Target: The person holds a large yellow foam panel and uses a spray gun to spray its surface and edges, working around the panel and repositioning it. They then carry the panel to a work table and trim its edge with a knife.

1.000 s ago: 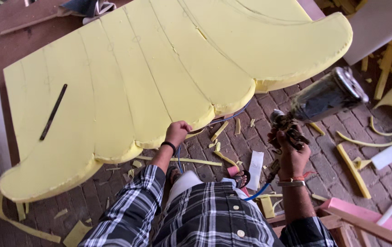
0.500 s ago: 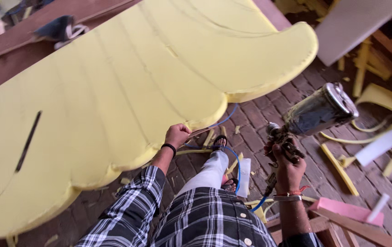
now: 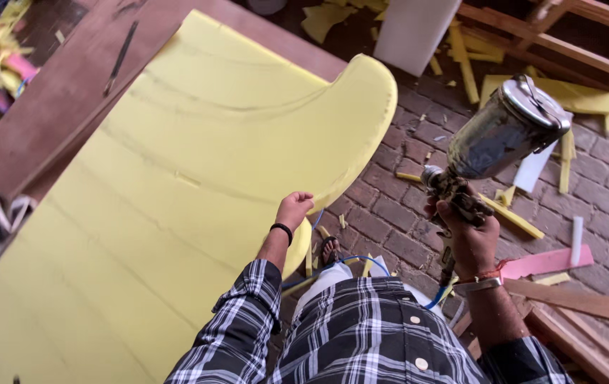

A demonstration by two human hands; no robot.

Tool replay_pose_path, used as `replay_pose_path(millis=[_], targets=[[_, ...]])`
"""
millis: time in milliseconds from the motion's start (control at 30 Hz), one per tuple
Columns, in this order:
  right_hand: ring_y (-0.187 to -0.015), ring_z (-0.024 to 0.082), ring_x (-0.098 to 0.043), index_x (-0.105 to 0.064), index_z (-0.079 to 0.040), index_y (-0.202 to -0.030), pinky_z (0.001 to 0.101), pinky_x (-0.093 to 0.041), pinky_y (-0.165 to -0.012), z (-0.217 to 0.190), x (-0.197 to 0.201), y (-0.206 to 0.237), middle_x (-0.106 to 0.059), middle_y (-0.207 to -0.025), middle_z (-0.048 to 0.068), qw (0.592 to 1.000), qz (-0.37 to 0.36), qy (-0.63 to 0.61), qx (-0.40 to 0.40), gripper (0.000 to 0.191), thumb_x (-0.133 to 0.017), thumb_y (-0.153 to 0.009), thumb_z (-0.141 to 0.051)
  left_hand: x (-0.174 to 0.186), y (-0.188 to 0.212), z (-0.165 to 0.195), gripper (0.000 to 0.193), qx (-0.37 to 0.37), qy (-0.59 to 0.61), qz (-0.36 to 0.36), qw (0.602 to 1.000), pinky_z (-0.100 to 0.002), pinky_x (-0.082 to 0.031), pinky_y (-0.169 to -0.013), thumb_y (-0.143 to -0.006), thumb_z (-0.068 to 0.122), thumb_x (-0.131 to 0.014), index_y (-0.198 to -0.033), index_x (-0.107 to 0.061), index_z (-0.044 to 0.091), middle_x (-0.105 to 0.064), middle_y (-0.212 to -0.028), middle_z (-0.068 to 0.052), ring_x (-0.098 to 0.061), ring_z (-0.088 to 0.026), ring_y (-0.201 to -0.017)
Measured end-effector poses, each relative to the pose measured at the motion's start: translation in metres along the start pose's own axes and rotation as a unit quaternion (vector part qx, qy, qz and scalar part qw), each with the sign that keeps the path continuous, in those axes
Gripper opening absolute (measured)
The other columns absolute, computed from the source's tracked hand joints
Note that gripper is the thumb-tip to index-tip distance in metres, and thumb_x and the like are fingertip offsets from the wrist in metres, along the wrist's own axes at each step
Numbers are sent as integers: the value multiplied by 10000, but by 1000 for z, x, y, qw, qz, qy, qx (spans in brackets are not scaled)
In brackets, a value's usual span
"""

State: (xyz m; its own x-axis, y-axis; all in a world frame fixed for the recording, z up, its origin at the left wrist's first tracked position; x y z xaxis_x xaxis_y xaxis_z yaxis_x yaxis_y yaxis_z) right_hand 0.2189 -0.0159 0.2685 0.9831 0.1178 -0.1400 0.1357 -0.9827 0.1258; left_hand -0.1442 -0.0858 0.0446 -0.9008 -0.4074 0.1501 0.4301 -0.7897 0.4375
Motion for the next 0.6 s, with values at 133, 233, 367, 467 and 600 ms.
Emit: replay_pose_path(millis=[133, 233, 367, 467, 600], targets=[[-982, 201, -713, -595, 13, -1427, 324, -592, -887, -14, -1, -23, -716, -1150, 117, 1000, 14, -5, 19, 452, -663, -980, 0, -15, -40, 25, 276, -6, -36, -28, 999, -277, -567, -809, -830, 149, -759, -1079, -750, 29, -766, -963, -51, -707, -133, -882], [-983, 198, -720, -587, 2, -1424, 329, -602, -890, -13, 4, -40, -723, -1134, 114, 999, 36, -17, -2, 455, -658, -974, -6, -29, -64, 35, 271, -1, -84, -29, 996, -270, -558, -789, -868, 213, -755, -1075, -751, 40, -763, -954, -35, -699, -118, -869], [-1005, 194, -723, -584, 3, -1424, 338, -614, -900, -11, 14, -69, -724, -1145, 108, 999, 47, -23, -4, 456, -653, -973, -1, -59, -87, 42, 300, -21, -103, -46, 993, -299, -560, -804, -925, 300, -706, -1068, -763, 43, -783, -955, -63, -717, -150, -882], [-991, 201, -718, -581, 5, -1432, 334, -603, -891, -6, 24, -97, -720, -1122, 118, 999, 36, -13, -11, 462, -659, -977, 9, -80, -101, 50, 323, -54, -177, -35, 982, -329, -559, -842, -956, 355, -637, -1091, -766, 92, -790, -979, -77, -738, -189, -930], [-989, 186, -701, -577, 13, -1436, 318, -587, -900, -4, 32, -151, -707, -1124, 102, 1000, -10, -10, 1, 477, -679, -970, 23, -110, -124, 72, 327, -95, -266, 41, 958, -410, -556, -865, -935, 395, -661, -1062, -773, 116, -761, -1021, -119, -713, -292, -967]])
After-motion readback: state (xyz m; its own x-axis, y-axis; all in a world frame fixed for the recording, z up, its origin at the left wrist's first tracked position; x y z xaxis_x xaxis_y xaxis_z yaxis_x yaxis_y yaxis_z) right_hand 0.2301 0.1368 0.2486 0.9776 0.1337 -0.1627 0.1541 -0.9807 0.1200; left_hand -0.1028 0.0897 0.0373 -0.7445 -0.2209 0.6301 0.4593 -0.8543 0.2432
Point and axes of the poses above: each hand's wrist, its own y-axis away from the middle knuckle, its own x-axis out of the back of the hand, z = x × y, the point moved 7 cm from there along -y, towards the middle knuckle
